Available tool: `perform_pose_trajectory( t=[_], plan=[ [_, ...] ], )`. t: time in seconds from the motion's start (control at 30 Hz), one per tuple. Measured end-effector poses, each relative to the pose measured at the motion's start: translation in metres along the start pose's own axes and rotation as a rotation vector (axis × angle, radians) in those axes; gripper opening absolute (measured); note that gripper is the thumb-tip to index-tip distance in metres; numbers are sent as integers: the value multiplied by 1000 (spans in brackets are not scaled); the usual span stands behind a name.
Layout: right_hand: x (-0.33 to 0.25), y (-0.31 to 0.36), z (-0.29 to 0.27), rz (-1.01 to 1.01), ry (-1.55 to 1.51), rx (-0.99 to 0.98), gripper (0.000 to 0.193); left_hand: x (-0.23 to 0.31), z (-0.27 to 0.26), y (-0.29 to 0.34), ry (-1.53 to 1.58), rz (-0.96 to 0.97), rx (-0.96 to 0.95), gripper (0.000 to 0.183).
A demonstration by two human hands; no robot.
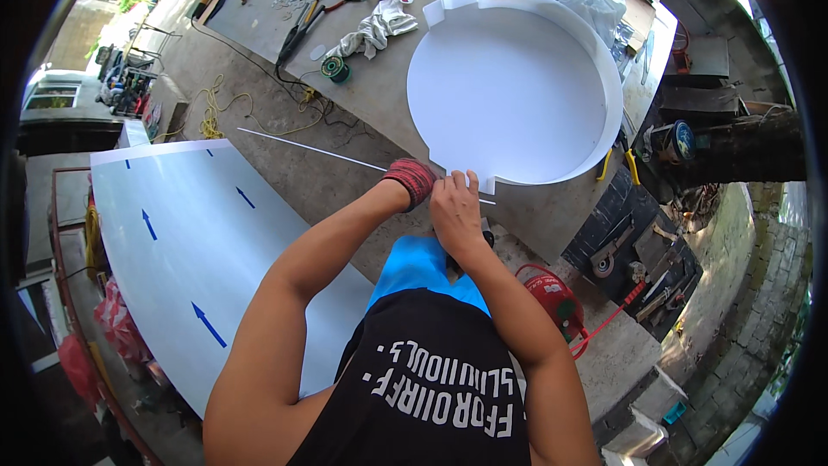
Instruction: Fabricating a circular sign component by heating and bending foam board strips around a frame.
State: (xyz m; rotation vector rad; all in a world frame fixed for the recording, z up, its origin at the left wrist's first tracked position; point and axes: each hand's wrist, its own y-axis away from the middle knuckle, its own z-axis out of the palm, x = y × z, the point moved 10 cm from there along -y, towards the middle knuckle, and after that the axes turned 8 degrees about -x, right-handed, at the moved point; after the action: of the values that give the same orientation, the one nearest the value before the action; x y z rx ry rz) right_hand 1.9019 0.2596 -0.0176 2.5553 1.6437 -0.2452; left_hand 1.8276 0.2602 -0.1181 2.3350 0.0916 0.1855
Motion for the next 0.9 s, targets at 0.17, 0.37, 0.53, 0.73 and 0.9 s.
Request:
perform_pose_trajectory(
  t=[0.17, 0.37, 0.53, 0.73, 0.9],
  plan=[
    [-7, -15, 27, -43, -47, -73, 8, -9, 12, 18, 27, 6, 10, 18],
    [-29, -26, 37, -103, -76, -85, 10, -38, 47, 23, 219, 23, -41, 28],
    [-67, -19, 78, -113, -111, -168, 14, -78, 129, 51, 409, 105, -127, 35],
    [-105, 0, 107, -73, -56, -382, 16, -83, 211, 63, 494, 31, -210, 33],
    [-141, 4, -22, -227, -287, -6, 23, -138, 261, 70, 774, -203, -7, 24]
  ],
)
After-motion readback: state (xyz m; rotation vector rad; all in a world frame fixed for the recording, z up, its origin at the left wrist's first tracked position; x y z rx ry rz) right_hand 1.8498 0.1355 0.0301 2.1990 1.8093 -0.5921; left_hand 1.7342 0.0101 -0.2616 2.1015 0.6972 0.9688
